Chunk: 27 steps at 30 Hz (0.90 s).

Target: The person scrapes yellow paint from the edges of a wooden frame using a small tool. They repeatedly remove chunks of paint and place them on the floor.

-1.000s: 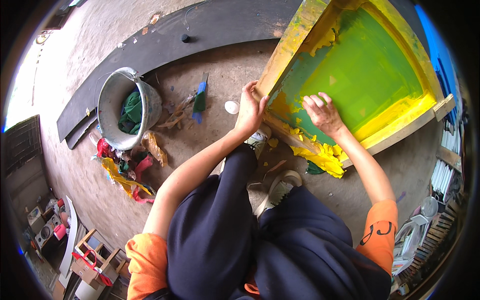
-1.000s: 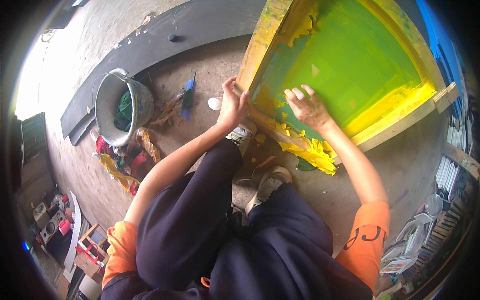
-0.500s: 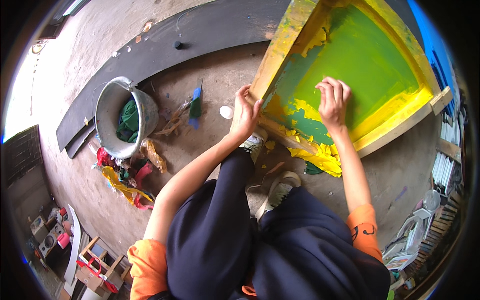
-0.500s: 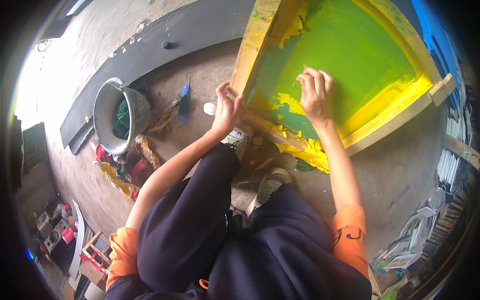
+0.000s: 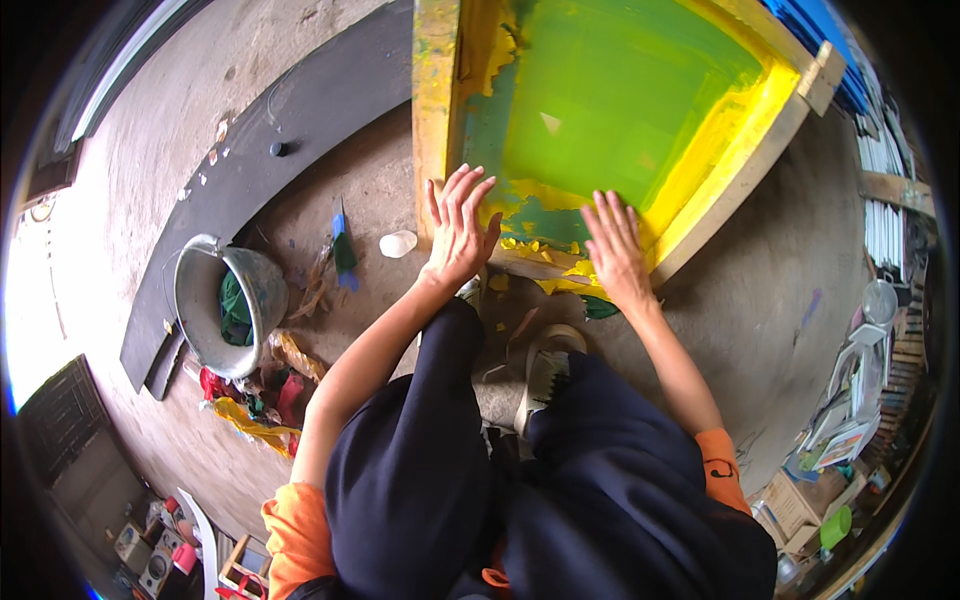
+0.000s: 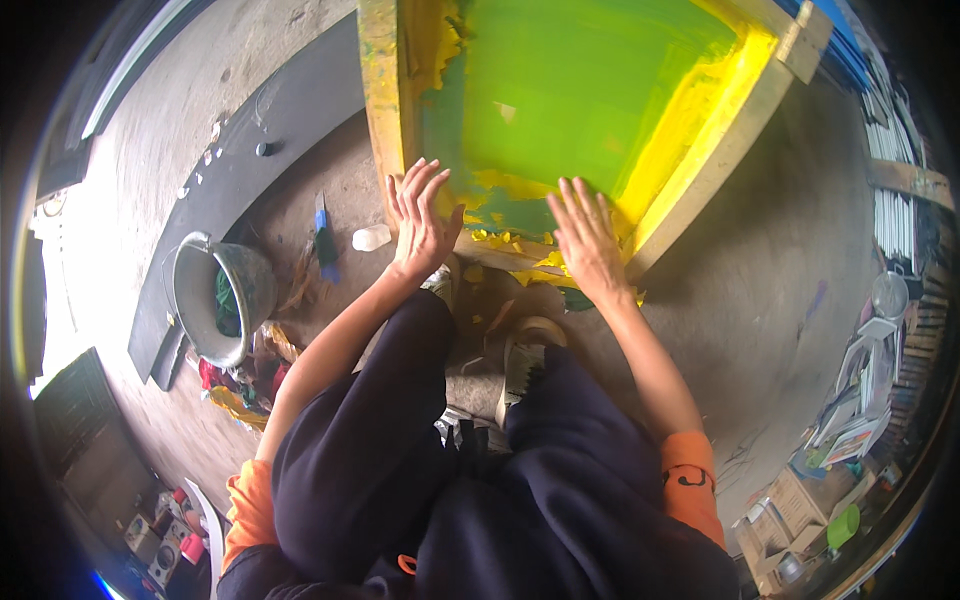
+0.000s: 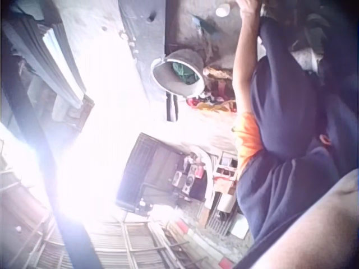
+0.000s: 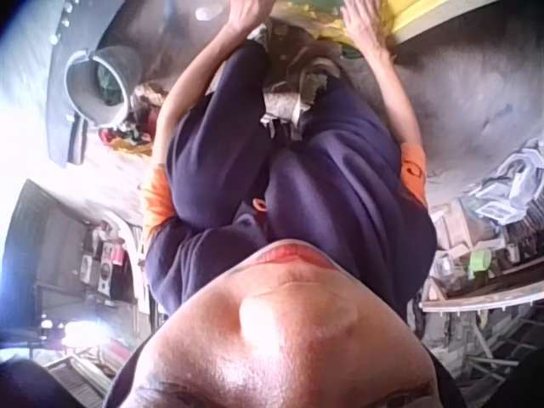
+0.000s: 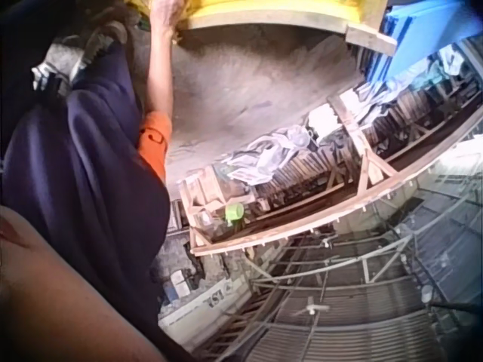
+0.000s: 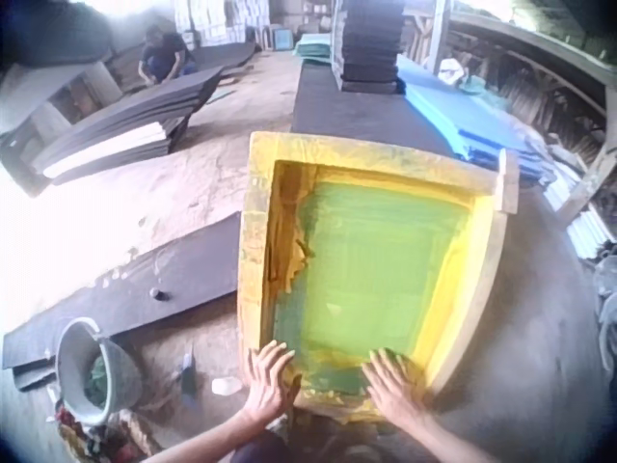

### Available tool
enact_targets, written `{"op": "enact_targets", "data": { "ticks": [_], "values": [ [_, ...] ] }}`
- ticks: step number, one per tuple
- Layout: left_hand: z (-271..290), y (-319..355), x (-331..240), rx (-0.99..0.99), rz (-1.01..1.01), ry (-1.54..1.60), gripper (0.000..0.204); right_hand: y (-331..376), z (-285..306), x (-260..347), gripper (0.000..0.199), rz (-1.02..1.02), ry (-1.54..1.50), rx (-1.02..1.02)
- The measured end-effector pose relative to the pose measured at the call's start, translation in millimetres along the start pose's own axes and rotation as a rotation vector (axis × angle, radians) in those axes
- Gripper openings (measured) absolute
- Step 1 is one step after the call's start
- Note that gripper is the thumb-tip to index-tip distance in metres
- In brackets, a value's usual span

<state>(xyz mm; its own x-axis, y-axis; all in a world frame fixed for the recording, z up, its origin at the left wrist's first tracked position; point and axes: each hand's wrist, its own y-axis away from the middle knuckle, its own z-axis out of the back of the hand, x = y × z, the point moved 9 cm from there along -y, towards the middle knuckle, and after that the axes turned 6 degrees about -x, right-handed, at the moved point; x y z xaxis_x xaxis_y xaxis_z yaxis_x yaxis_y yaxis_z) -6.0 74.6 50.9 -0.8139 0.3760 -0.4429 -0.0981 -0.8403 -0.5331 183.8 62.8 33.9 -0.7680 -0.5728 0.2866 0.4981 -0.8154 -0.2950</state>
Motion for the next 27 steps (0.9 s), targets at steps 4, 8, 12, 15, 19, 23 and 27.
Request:
{"op": "enact_targets", "data": {
  "ticks": [4,8,12,15,19,23,27],
  "values": [
    [-14.9,-7.7,-9.5,0.066,-0.039,-0.036,0.05,17.2,-2.3,-1.4,0.04,0.092,-0.04,-0.071],
    [-20.3,-13.7,-5.7,0.091,0.004,-0.063,0.041,-23.1,28.1,-3.4,0.02,-0.107,-0.009,-0.315],
    [-20.1,-16.1,-6.3,0.089,0.003,-0.075,0.038,-45.3,16.4,-4.5,0.021,-0.113,0.075,-0.314],
    [-20.3,-15.6,-5.2,0.093,-0.002,-0.057,0.037,-44.4,12.5,-3.3,0.022,-0.13,0.116,-0.362],
    [-21.3,-16.7,-4.9,0.107,-0.026,-0.021,0.037,-44.5,10.1,0.3,0.021,-0.136,0.144,-0.411],
    [-20.3,-20.5,-5.9,0.105,-0.06,0.041,0.034,-43.0,1.7,-2.7,0.018,-0.125,0.203,-0.402],
    [-25.4,-27.2,-7.6,0.136,-0.092,0.048,0.029,-34.4,13.9,-27.0,0.016,-0.29,0.186,-0.474]
  ]
}}
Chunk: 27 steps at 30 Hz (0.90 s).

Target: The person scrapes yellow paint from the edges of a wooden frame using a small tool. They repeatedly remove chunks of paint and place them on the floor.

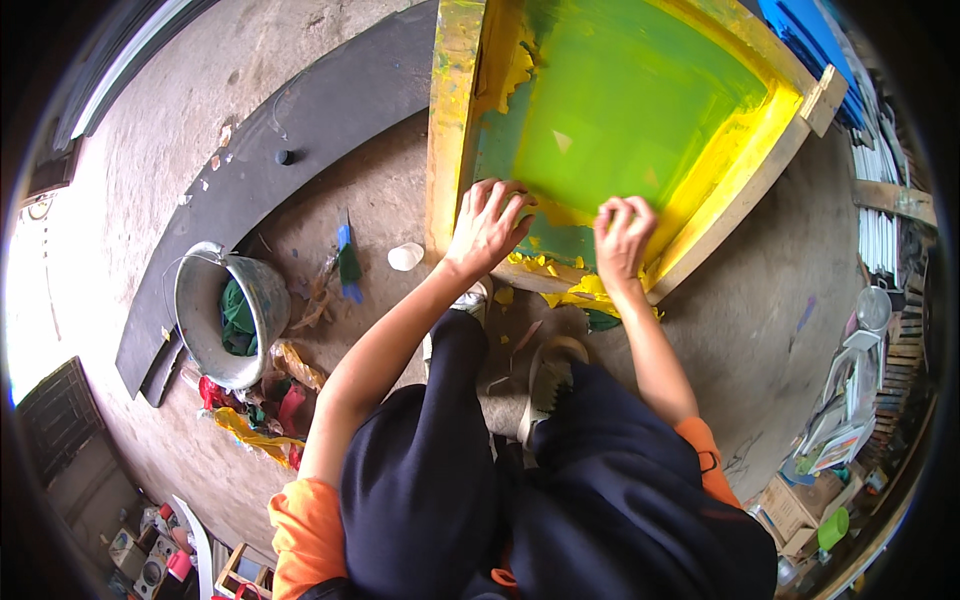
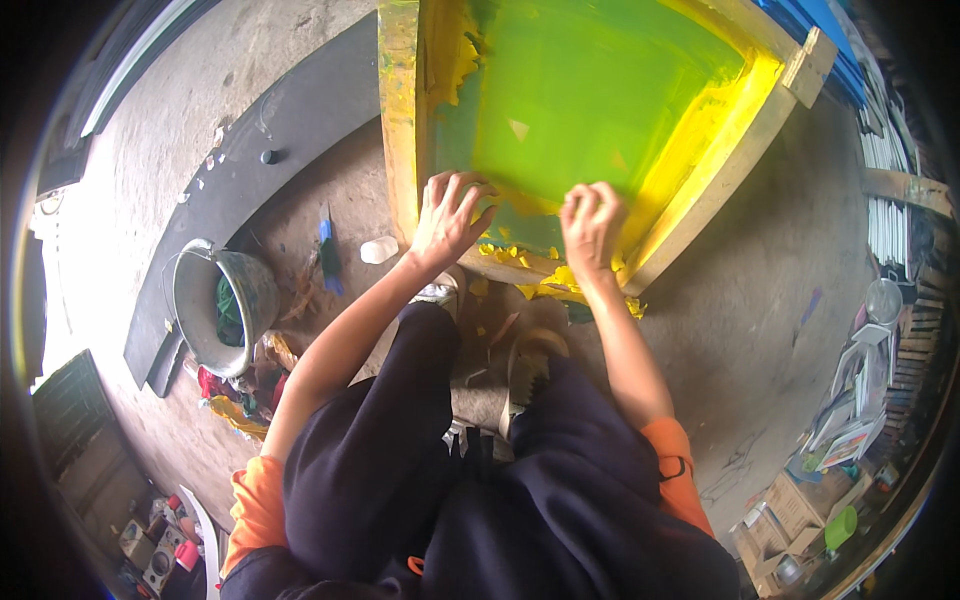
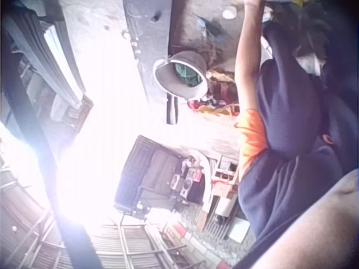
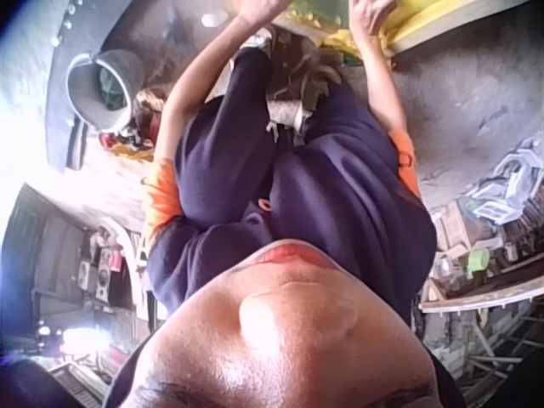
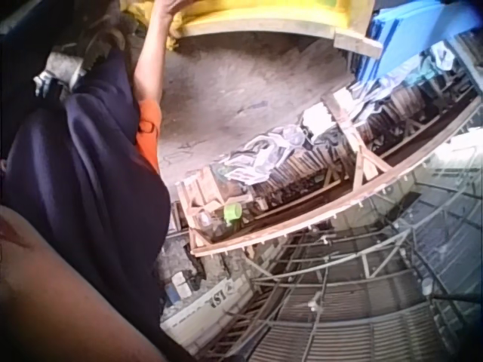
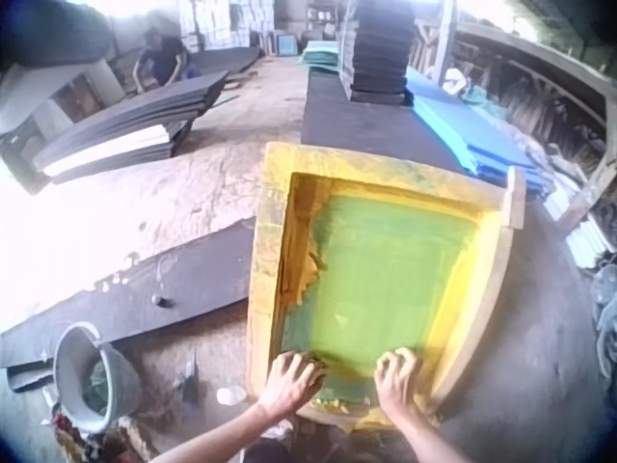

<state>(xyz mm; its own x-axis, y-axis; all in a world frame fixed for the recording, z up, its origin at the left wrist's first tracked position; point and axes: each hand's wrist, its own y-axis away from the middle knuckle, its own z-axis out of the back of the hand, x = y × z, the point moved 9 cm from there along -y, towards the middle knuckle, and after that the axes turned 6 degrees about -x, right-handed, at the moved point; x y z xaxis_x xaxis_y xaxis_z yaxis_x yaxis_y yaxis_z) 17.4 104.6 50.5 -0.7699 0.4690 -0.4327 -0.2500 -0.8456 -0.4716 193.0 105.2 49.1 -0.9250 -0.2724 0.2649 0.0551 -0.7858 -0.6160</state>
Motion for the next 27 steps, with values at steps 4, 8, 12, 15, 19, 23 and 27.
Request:
{"op": "enact_targets", "data": {
  "ticks": [4,8,12,15,19,23,27],
  "values": [
    [-5.8,-10.0,-6.0,-0.004,-0.099,-0.053,0.029,-6.2,17.7,-14.9,0.013,-0.042,-0.052,0.004],
    [-14.8,-21.4,-10.1,-0.013,-0.15,-0.086,0.024,2.3,28.8,-15.6,0.008,-0.101,-0.088,0.12],
    [-14.3,-26.7,-11.2,-0.067,-0.151,-0.054,0.019,14.5,43.2,-38.4,0.01,-0.181,-0.183,0.173],
    [-10.2,-27.8,3.1,-0.16,0.084,0.024,0.022,16.5,59.4,-42.7,0.009,-0.179,-0.209,0.188],
    [0.7,-39.3,-1.2,-0.222,0.169,0.107,0.021,39.6,65.3,-57.3,0.012,-0.341,-0.184,0.322],
    [4.5,-33.1,-5.5,-0.19,0.125,0.083,0.015,64.6,52.1,-16.6,0.037,-0.019,-0.096,0.642],
    [13.3,-23.1,-20.9,-0.052,0.092,0.156,0.012,86.6,35.1,-25.6,0.026,-0.063,-0.111,0.74]
  ]
}}
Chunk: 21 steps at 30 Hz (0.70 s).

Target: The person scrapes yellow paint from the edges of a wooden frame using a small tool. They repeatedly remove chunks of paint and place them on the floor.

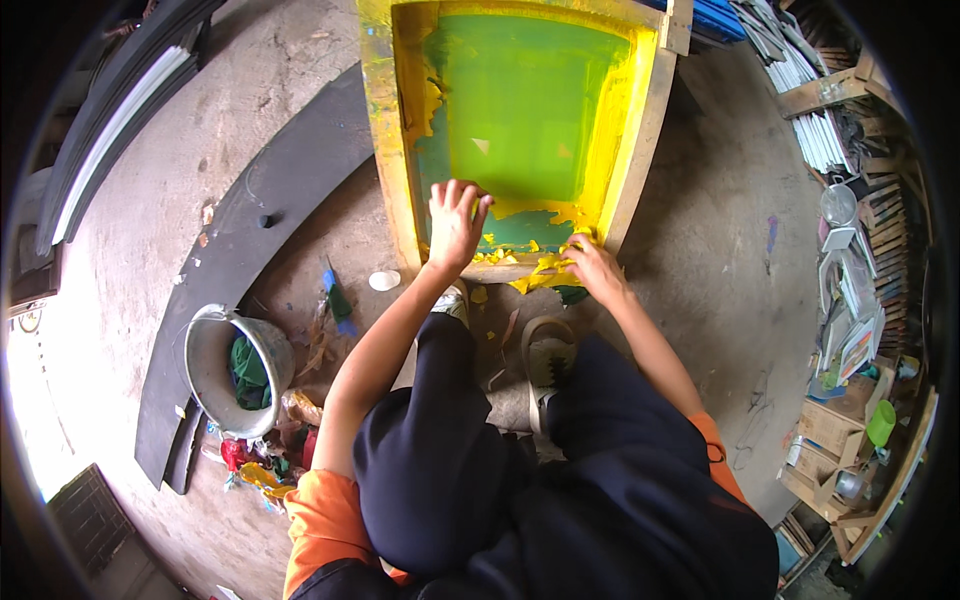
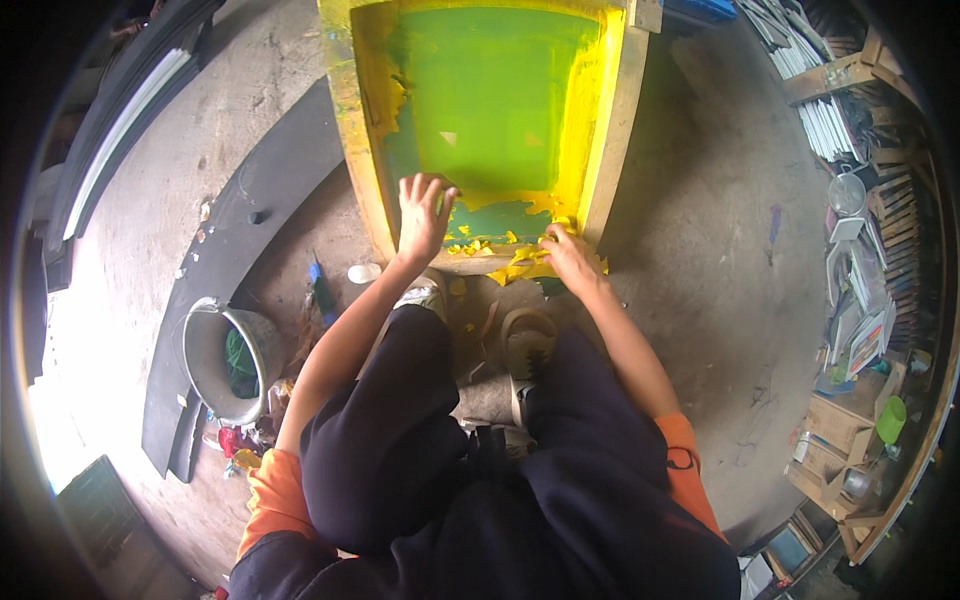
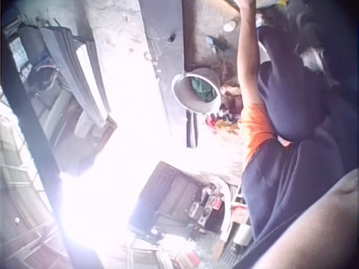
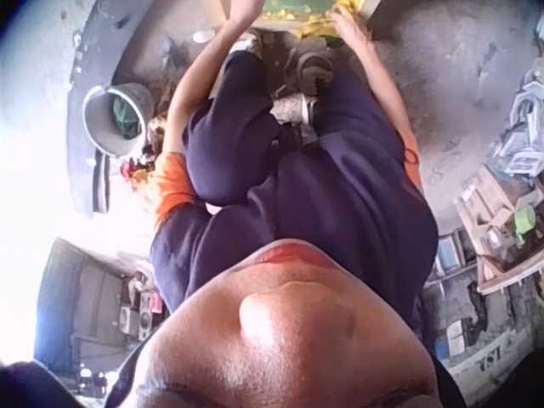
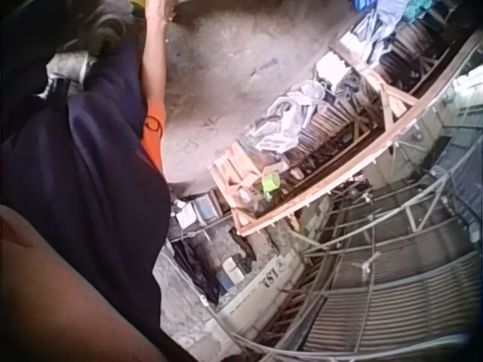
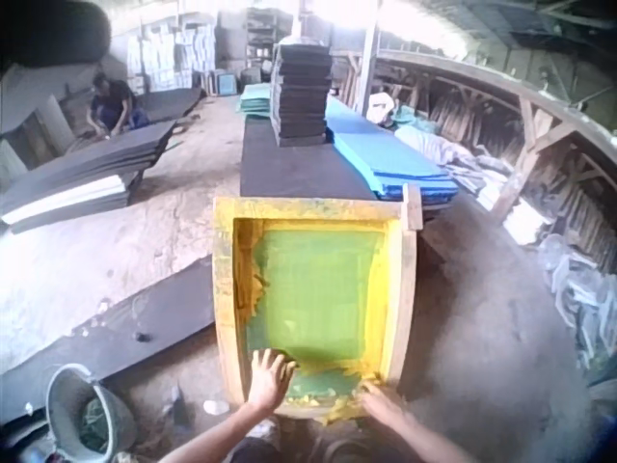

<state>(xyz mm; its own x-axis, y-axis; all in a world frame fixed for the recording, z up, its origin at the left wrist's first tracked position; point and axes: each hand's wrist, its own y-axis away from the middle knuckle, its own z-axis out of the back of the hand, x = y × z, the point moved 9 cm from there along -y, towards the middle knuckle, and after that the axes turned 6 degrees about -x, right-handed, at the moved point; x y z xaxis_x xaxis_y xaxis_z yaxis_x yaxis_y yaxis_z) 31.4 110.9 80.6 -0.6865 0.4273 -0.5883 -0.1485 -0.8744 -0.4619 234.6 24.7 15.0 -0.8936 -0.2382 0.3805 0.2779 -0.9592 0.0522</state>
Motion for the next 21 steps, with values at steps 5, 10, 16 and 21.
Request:
{"op": "enact_targets", "data": {
  "ticks": [5,10,16,21],
  "values": [
    [12.4,20.2,-17.1,0.116,-0.112,0.086,0.009,-7.3,32.6,-19.4,0.015,-0.177,-0.187,-0.219],
    [-0.2,46.3,-8.5,0.263,-0.171,0.079,0.019,6.4,114.4,-19.3,0.02,-0.303,-0.133,-0.564],
    [-49.1,91.8,-4.8,0.532,-0.249,-0.048,0.04,43.1,152.2,-56.1,0.02,-0.369,-0.213,-0.706],
    [-72.2,97.7,-11.0,0.511,-0.213,-0.16,0.046,62.9,117.0,-80.5,0.017,-0.53,-0.346,-0.647]
  ]
}}
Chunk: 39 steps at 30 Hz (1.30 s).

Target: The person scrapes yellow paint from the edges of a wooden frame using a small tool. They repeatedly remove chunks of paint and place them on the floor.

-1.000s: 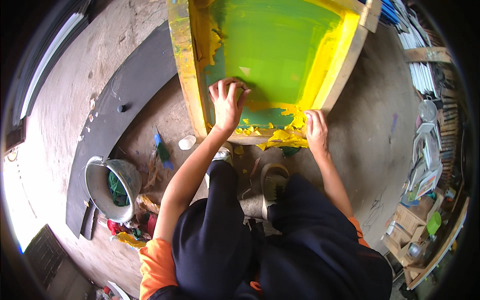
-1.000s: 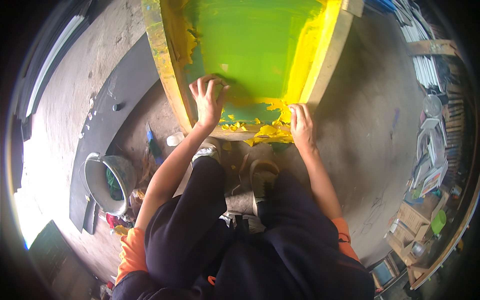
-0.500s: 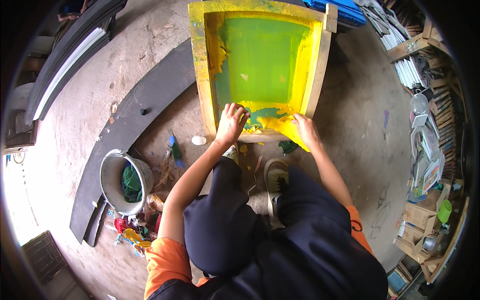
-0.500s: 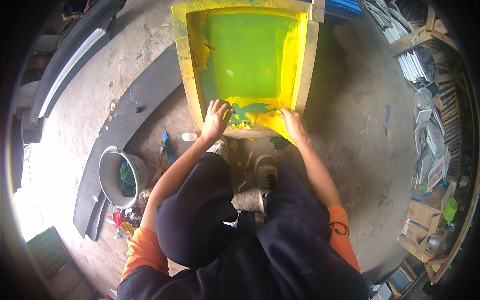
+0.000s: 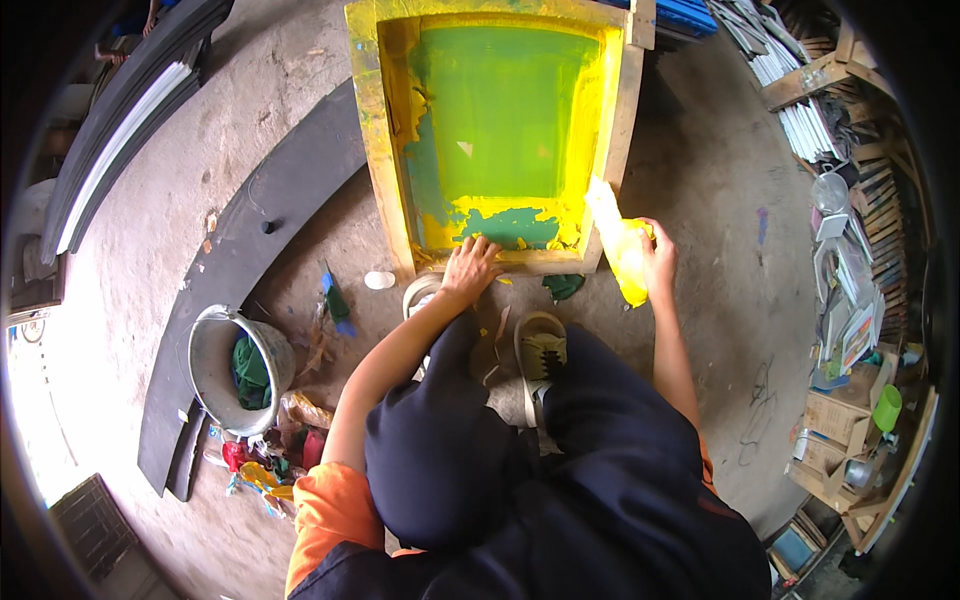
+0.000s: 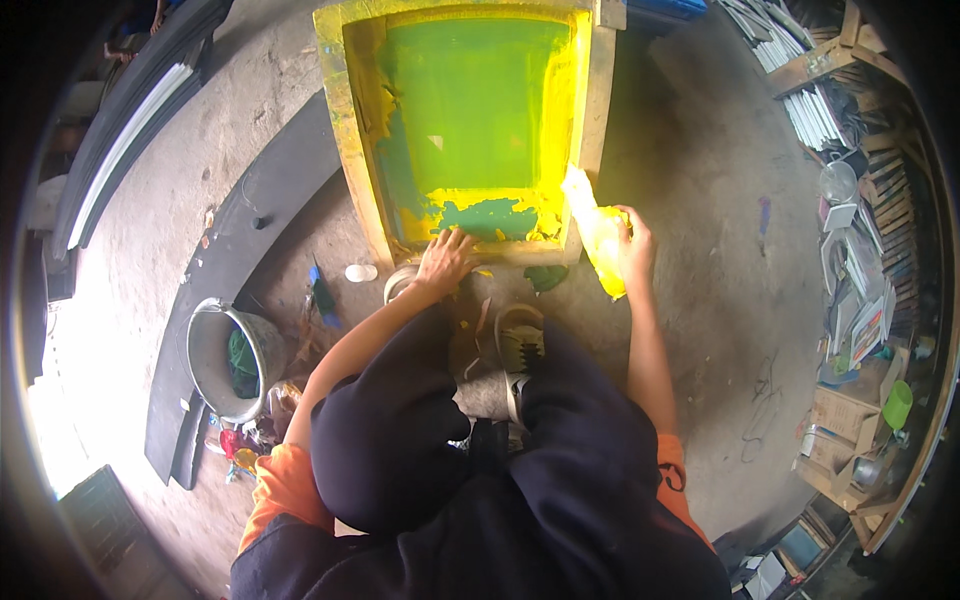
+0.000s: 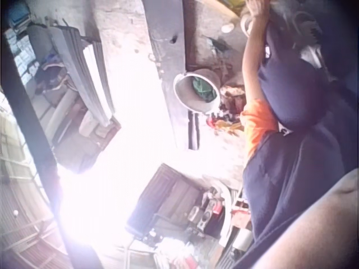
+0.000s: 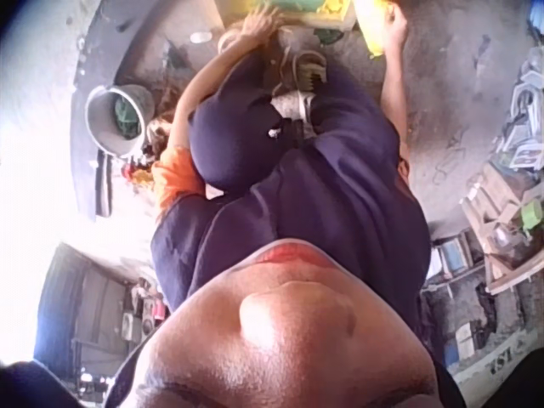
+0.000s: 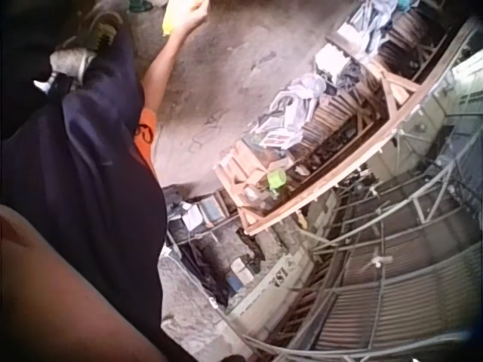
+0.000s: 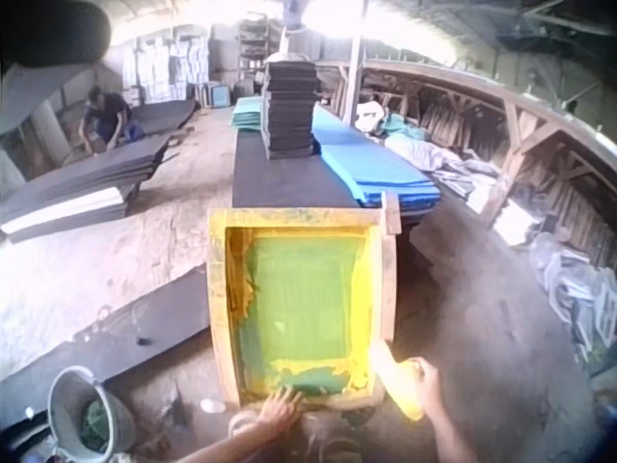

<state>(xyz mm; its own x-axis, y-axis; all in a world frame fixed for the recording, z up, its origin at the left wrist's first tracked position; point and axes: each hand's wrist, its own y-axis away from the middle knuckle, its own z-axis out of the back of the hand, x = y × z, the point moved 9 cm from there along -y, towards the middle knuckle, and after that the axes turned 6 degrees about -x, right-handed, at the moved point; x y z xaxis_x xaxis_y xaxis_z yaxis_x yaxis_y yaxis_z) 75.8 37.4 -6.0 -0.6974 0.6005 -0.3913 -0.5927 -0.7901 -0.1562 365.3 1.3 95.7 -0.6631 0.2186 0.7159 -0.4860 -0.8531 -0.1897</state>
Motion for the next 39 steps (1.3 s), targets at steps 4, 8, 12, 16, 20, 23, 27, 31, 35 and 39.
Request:
{"op": "enact_targets", "data": {
  "ticks": [4,8,12,16,20,23,27,31,35,39],
  "values": [
    [0.3,-6.4,-1.4,-0.029,0.025,0.068,0.036,10.0,-15.3,-8.5,0.016,0.057,0.024,0.075],
    [1.6,-9.1,-1.9,-0.03,-0.05,0.191,0.024,11.7,-10.2,-5.6,0.01,0.101,-0.068,0.018],
    [8.9,-15.6,8.0,0.062,0.008,0.305,0.018,12.6,-1.9,10.8,0.004,0.163,-0.164,0.024],
    [29.8,-30.8,22.6,0.07,-0.064,0.17,0.016,37.1,-46.9,31.3,0.009,0.227,-0.209,0.283],
    [46.4,-45.2,23.5,0.151,-0.104,0.148,0.015,70.5,-102.9,31.7,0.039,0.338,0.093,0.477],
    [47.6,-46.6,27.4,0.177,-0.089,0.14,0.013,65.5,-114.3,45.6,0.053,0.413,0.085,0.325],
    [42.4,-43.5,25.6,0.13,-0.082,0.109,0.011,57.9,-124.4,39.7,0.046,0.407,0.306,0.129],
    [45.0,-44.5,21.7,0.045,-0.125,0.131,0.008,67.0,-121.7,23.0,0.023,0.295,-0.004,0.219],
    [43.4,-47.7,25.8,0.065,-0.147,0.151,0.007,46.4,-110.3,24.8,0.02,0.276,0.043,0.084],
    [46.3,-50.7,23.7,0.055,-0.15,0.164,0.007,25.0,-128.1,28.1,0.042,0.252,0.487,0.15]
  ]
}}
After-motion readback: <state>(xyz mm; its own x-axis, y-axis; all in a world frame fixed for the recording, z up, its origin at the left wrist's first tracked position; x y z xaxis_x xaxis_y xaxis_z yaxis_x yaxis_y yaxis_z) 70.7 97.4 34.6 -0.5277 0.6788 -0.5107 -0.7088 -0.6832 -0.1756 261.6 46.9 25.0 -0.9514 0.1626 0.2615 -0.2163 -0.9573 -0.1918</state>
